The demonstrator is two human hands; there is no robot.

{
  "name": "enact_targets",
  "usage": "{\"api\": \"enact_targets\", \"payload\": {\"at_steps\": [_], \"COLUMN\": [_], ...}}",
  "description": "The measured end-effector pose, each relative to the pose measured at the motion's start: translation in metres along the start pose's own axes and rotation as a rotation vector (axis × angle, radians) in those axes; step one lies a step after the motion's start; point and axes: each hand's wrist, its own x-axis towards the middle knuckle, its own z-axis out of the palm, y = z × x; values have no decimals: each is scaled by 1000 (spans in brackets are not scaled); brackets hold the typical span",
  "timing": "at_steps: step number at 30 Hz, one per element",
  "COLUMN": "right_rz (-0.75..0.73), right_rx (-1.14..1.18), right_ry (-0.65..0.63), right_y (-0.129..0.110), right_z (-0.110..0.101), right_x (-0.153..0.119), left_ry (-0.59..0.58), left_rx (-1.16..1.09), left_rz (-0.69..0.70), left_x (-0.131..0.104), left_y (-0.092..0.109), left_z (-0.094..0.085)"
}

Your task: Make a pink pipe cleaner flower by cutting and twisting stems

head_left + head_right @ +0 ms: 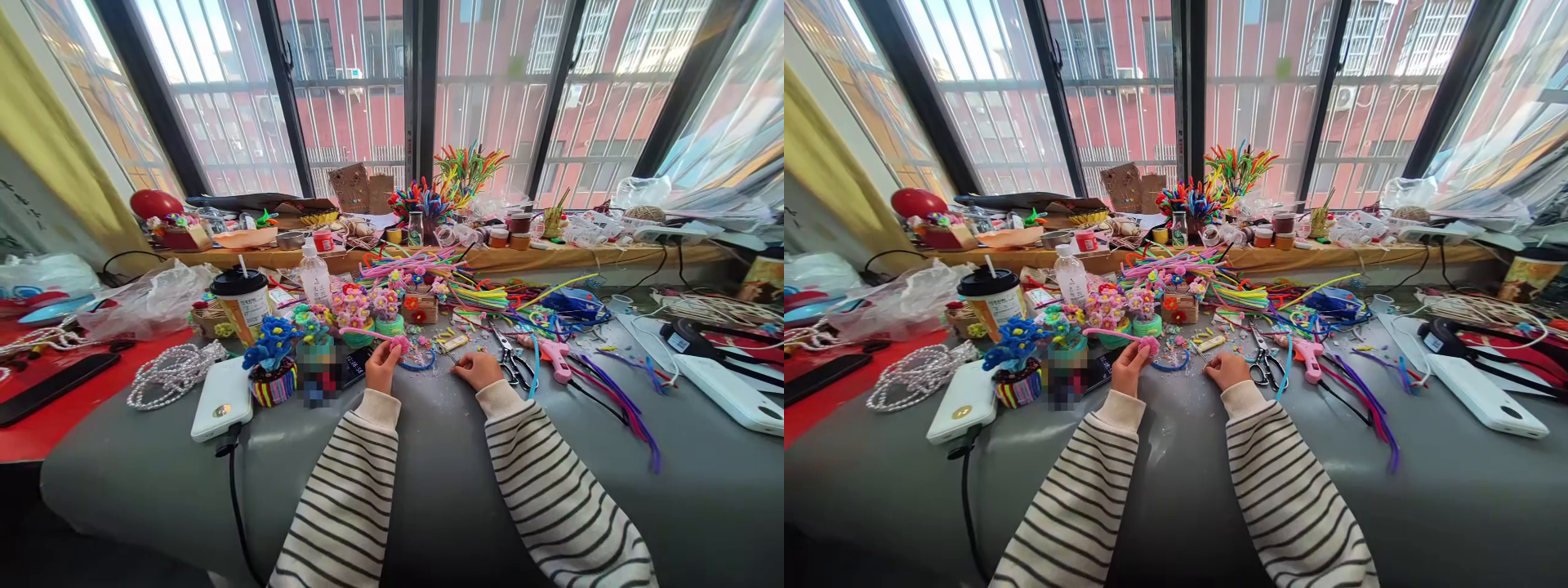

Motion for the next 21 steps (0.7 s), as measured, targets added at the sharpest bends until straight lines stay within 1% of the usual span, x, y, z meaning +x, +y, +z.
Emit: {"api": "enact_targets", "payload": {"at_steps": [6, 9, 14, 18, 21], "right_rz": [-40, -92, -167, -253, -275], "right_rx": [65, 73, 118, 336, 535], "right_ry": [27, 29, 43, 75, 36], "right_y": [-1, 0, -4, -16, -30], "right_z": [1, 3, 2, -4, -5], "right_x": [-1, -1, -2, -5, -4], "left_ry": [-76, -118, -227, -258, -290], "left_rx": [-48, 34, 161, 186, 233], "left_rz": [13, 27, 32, 5, 1], "left_x": [-1, -2, -5, -8, -10], "left_y": [-1, 0, 3, 6, 8], "left_z": [0, 0, 1, 4, 4]}}
